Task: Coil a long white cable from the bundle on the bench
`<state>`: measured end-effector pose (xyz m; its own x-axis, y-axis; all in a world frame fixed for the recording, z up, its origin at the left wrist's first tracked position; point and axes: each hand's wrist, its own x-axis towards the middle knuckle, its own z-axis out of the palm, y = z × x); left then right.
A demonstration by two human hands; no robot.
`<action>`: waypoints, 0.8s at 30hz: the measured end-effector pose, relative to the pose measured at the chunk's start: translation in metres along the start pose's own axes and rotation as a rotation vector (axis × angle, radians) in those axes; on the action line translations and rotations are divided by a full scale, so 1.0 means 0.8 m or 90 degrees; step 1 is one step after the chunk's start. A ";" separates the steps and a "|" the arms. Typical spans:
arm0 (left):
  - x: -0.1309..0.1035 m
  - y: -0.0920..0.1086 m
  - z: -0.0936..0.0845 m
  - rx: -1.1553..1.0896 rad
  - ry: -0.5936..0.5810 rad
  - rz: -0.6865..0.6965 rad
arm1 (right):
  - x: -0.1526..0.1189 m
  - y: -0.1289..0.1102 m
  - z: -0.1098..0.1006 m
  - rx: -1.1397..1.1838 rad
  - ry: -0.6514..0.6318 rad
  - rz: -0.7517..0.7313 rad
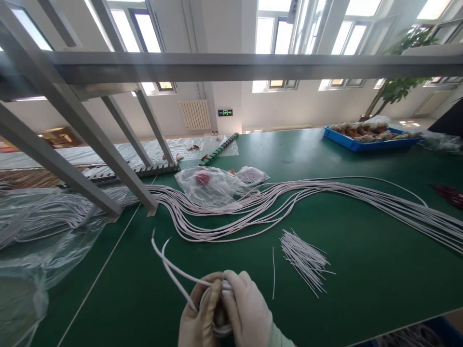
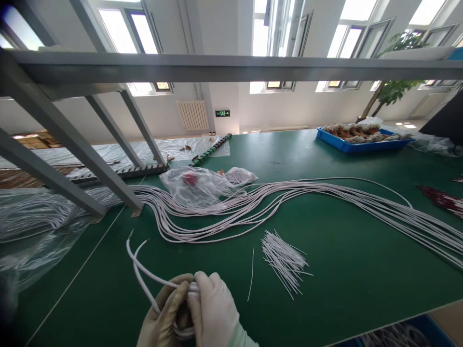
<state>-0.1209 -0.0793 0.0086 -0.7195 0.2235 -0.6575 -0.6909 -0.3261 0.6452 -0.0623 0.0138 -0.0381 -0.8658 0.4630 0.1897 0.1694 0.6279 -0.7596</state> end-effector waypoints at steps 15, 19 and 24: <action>0.011 -0.012 -0.002 0.025 -0.030 0.012 | 0.002 -0.003 -0.017 0.269 -0.070 0.171; -0.002 -0.014 0.010 0.079 0.005 0.013 | -0.004 0.002 -0.020 0.287 -0.059 0.115; 0.003 -0.022 0.003 0.026 0.020 0.049 | 0.012 0.039 -0.047 0.163 -0.095 0.009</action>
<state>-0.1104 -0.0708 -0.0034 -0.7684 0.1703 -0.6169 -0.6365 -0.3040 0.7088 -0.0474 0.0611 -0.0363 -0.9271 0.3615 0.0991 0.0735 0.4345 -0.8976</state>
